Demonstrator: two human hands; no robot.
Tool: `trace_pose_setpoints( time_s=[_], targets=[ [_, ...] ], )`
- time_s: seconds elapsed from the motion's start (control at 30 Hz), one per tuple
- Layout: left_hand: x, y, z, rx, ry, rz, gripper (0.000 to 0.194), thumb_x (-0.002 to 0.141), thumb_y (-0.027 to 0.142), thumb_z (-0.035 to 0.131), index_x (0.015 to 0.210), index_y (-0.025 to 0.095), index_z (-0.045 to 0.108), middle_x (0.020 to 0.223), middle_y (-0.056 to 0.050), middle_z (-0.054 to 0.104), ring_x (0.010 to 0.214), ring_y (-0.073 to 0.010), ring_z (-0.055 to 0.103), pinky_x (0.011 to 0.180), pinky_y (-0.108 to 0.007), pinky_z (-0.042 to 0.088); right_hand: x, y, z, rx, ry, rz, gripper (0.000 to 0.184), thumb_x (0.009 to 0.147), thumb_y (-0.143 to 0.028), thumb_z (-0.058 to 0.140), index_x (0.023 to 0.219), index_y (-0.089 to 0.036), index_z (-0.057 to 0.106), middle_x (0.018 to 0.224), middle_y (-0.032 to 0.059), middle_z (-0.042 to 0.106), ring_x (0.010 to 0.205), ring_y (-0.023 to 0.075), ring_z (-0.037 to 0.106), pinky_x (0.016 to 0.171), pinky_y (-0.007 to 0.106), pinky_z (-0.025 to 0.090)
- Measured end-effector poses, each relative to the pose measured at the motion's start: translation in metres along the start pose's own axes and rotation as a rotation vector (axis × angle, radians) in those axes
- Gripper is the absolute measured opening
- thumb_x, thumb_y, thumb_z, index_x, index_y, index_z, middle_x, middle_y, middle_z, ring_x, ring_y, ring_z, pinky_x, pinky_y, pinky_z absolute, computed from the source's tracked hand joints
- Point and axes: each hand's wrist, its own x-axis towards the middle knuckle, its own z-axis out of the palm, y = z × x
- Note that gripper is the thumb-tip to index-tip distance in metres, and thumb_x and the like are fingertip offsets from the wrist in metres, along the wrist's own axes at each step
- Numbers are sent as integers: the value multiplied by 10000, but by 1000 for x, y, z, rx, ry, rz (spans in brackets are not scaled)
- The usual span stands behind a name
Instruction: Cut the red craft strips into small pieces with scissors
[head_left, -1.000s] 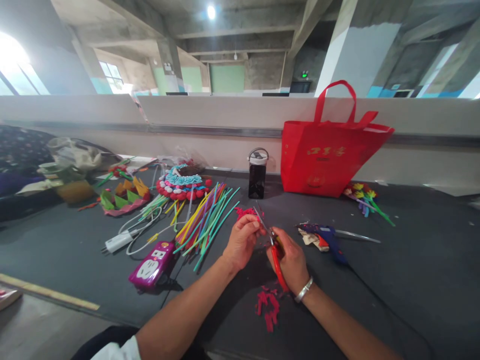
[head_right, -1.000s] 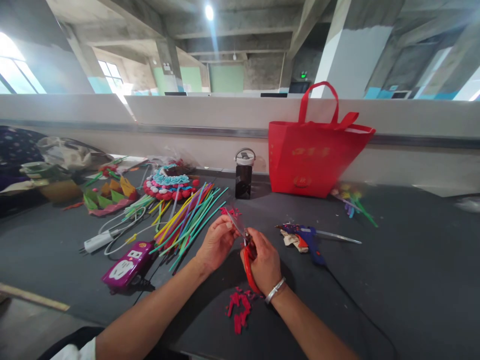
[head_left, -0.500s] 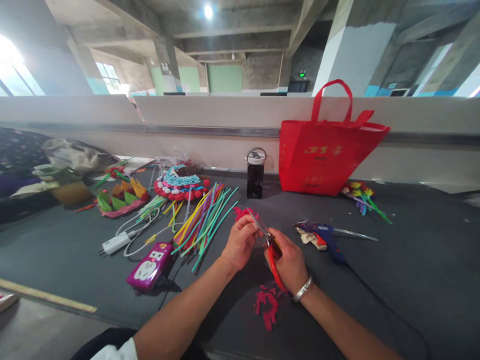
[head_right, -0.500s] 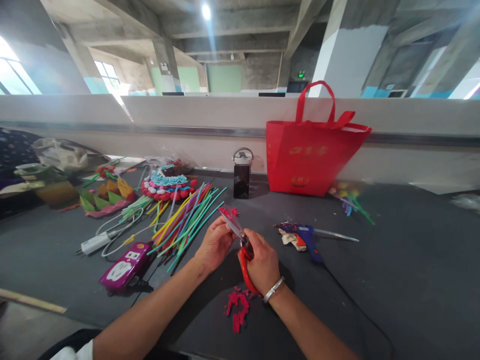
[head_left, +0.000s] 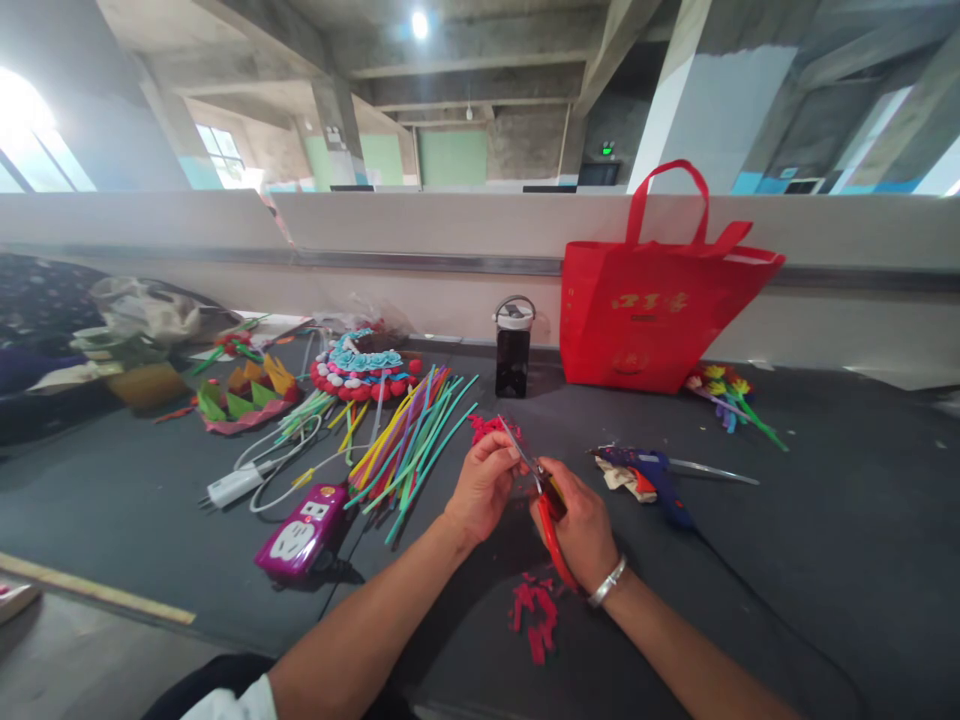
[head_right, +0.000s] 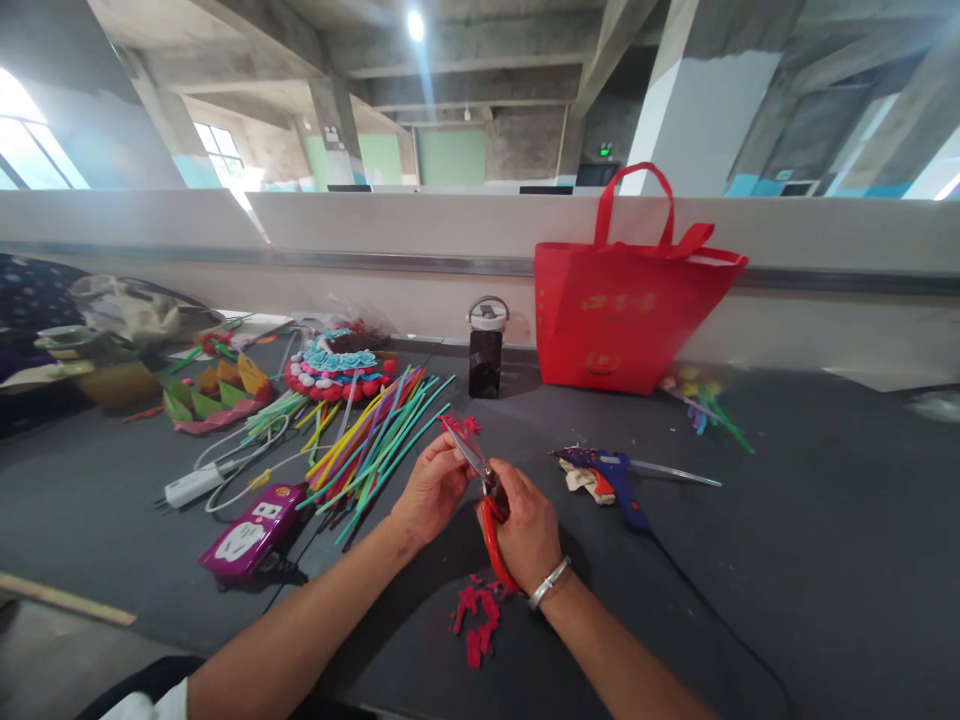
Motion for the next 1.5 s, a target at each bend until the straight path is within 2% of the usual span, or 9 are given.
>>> trace_pose_setpoints(
  time_s=[0.77,0.97,1.17,1.5],
  targets=[
    [-1,1,2,26,15,-15,159,666,207,749,715,161,604,617,24,589,577,-94,535,622,-227,405,0,1,1,23,41,-51,381,796,-149,520,1171,-200,572,1029,70,713,897,197,697,811,322,564],
    [0,4,3,8,-18,4,126,678,192,724,723,159,611,654,14,592,604,-105,544,641,-243,413,1,5,1,30,41,55,319,821,-196,519,1134,-184,580,873,48,713,696,176,682,665,285,556],
    [0,2,2,26,-6,-14,160,672,229,738,708,153,601,636,11,587,595,-100,534,632,-232,408,4,5,-1,-29,22,-2,395,768,-154,532,1158,-204,569,1038,71,693,907,207,679,795,331,552],
    [0,1,2,22,5,-32,159,666,218,739,717,149,605,638,10,598,591,-98,537,624,-227,402,3,2,-1,-22,-1,14,385,771,-148,536,1150,-209,569,1017,64,700,889,203,684,777,311,551]
  ],
)
